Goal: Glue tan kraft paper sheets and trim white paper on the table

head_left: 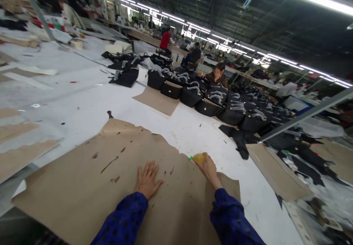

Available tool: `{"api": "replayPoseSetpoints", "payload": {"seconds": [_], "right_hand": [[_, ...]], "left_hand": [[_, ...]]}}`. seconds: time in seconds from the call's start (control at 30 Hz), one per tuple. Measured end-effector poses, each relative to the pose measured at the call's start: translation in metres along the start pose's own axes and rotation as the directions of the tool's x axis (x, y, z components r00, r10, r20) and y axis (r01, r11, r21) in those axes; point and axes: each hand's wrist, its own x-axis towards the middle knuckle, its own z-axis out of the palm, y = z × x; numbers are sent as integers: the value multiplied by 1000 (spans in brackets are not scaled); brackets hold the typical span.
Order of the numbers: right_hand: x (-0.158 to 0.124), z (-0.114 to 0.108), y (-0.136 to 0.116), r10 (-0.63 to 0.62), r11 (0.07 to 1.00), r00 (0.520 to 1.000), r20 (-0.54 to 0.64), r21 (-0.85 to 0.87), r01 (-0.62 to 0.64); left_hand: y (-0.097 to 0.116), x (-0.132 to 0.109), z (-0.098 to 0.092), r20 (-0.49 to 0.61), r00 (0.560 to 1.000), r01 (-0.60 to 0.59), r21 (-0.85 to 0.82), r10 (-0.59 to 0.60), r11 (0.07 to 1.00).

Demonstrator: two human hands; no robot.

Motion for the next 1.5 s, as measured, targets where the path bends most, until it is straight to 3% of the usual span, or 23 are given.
{"api": "replayPoseSetpoints", "payload": {"seconds": [0.13,0.3,0.47,0.7,0.87,1.03,1.13,1.3,1.4,1.5], "right_hand": [[18,-6,-21,-16,999,997,-72,34,18],[27,8,-36,-82,997,994,71,-8,83],[41,23,-58,-118,992,992,46,45,116],[36,16,-60,-89,990,996,18,107,87],[36,40,-69,-116,982,993,-35,147,120],[64,70,-109,-179,953,983,-42,240,184],[77,74,-124,-211,939,978,5,280,201],[72,52,-100,-188,978,980,71,104,180],[63,36,-83,-152,988,982,114,54,147],[59,30,-82,-148,989,978,150,21,147]], "left_hand": [[-5,1,2,-5,1000,-3,-23,3,1000],[-9,2,-1,-7,1000,-4,-46,4,999],[-11,2,-3,12,1000,-4,-68,5,998],[-15,3,-4,12,1000,2,-102,-1,995],[-19,3,-5,17,1000,7,-131,-5,991],[-21,4,-3,15,1000,-5,-139,7,990],[-21,4,-1,2,1000,4,-133,-4,991],[-21,3,1,-79,986,135,-120,-145,983],[-20,2,1,-95,982,152,-114,-163,982],[-20,3,0,-80,982,163,-97,-170,982]]}}
